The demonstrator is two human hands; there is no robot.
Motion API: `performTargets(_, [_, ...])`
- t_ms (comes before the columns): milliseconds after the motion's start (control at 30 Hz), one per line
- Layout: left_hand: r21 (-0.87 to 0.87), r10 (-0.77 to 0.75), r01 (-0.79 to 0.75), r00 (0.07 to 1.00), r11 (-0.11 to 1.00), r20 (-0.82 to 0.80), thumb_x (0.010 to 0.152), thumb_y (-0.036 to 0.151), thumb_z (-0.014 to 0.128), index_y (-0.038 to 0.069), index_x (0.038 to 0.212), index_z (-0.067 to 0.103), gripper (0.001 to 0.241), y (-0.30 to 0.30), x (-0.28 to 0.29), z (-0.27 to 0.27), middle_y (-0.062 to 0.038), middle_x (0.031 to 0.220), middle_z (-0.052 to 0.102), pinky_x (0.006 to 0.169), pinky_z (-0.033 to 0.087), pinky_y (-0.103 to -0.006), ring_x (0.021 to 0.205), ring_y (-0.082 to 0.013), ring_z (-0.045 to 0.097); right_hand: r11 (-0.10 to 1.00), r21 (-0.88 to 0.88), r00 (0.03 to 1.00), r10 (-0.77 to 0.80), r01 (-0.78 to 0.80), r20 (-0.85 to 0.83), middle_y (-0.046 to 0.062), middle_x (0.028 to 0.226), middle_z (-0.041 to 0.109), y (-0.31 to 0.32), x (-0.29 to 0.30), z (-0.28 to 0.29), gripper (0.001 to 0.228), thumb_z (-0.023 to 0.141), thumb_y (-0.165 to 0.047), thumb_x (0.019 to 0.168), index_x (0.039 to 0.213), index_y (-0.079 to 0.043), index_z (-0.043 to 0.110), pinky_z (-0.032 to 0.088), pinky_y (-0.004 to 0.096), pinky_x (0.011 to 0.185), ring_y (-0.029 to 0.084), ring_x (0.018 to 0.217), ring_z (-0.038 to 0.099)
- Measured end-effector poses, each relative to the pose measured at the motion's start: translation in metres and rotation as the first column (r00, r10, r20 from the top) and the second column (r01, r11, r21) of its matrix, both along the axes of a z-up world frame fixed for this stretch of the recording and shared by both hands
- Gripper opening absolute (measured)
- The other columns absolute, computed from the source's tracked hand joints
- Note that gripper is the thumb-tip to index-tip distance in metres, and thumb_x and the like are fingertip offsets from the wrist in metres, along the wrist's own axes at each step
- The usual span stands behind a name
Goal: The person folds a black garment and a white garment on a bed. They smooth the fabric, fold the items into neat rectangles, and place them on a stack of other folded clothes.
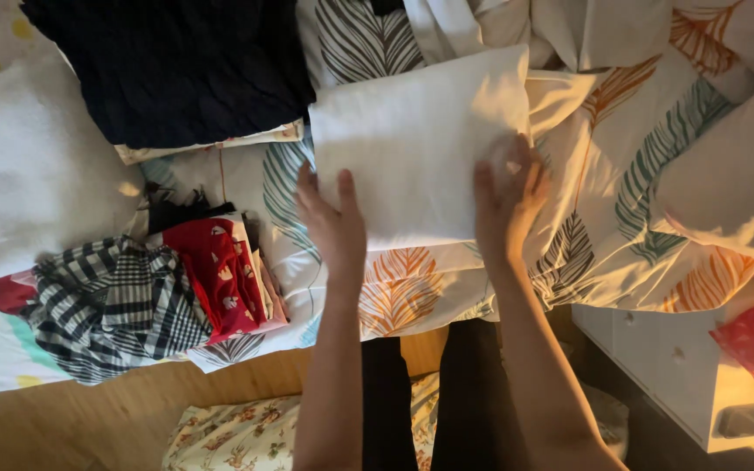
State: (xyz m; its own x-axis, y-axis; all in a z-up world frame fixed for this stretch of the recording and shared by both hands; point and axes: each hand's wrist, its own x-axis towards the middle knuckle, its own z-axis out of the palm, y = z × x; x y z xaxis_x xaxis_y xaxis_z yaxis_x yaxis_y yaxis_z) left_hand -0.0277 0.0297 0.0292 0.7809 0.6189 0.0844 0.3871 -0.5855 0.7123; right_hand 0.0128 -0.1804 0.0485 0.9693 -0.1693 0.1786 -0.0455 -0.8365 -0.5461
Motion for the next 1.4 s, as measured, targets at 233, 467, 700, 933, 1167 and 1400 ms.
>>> performTargets(233, [-0.1,-0.036,0.03,0.998,0.994,-0.058,0.109,0.027,0.06,-0.006,0.139,0.055,0.045,-0.013,0.0,0.005,-0.027,0.121,0.066,0.092,0.051,-0.0512,0.107,-0.0451,0.062,0.979,0.199,0.991,-0.007,0.034,-0.136,0.023,0.136,0.063,-0.012,-0.021,-0.012,0.049,0.061,-0.027,0.112,0.153,-0.003,0.046,0.052,0.044,0.103,0.036,0.121,0.065])
performTargets(467, [-0.292,0.002,-0.063,0.979,0.954,-0.204,0.104,0.023,0.06,-0.003,0.135,0.057,0.041,-0.004,0.017,0.005,-0.026,0.11,0.066,0.08,0.05,-0.0484,0.089,-0.0422,0.062,0.961,0.251,0.979,-0.068,0.115,-0.191,0.024,0.135,0.063,-0.017,-0.025,-0.016,0.045,0.056,-0.025,0.113,0.151,-0.002,0.049,0.049,0.044,0.105,0.036,0.121,0.062])
performTargets(700, [-0.082,-0.033,0.035,0.999,0.996,0.022,0.103,0.016,0.065,-0.004,0.138,0.052,0.043,-0.002,0.041,0.024,-0.022,0.135,0.056,0.107,0.044,-0.0493,0.127,-0.0419,0.054,0.999,-0.037,0.998,0.036,-0.038,-0.059,0.024,0.166,0.029,-0.008,-0.019,0.011,0.061,0.06,-0.023,0.113,0.165,-0.004,0.034,0.028,0.056,0.127,0.045,0.154,0.03])
performTargets(933, [0.076,-0.35,0.349,0.937,0.934,0.004,0.113,0.027,0.048,0.014,0.154,0.047,0.044,-0.03,0.057,0.009,-0.009,0.163,0.043,0.129,0.023,-0.0566,0.154,-0.0378,0.032,0.934,-0.216,0.954,0.253,-0.284,-0.16,0.029,0.171,0.013,0.044,0.025,0.002,0.062,0.059,-0.026,0.11,0.166,-0.012,0.037,0.003,0.066,0.128,0.053,0.159,0.009])
performTargets(1167, [0.259,-0.4,0.498,0.847,0.828,-0.351,0.111,0.049,0.041,0.032,0.163,0.037,0.055,-0.041,0.062,-0.05,-0.005,0.173,0.023,0.129,0.006,-0.0628,0.161,-0.0342,0.012,0.908,-0.22,0.899,0.269,-0.356,-0.345,0.018,0.173,0.017,0.048,0.045,-0.034,0.059,0.051,-0.032,0.11,0.166,-0.019,0.038,0.003,0.073,0.124,0.045,0.16,0.014])
performTargets(1400, [0.336,-0.393,0.496,0.858,0.801,-0.33,0.11,0.05,0.046,0.031,0.164,0.037,0.058,-0.039,0.069,-0.066,-0.004,0.173,0.022,0.128,0.008,-0.0655,0.161,-0.0329,0.009,0.871,-0.376,0.937,0.226,-0.317,-0.266,0.019,0.172,0.019,0.051,0.044,-0.062,0.059,0.052,-0.038,0.11,0.164,-0.017,0.042,0.0,0.083,0.114,0.045,0.158,0.018])
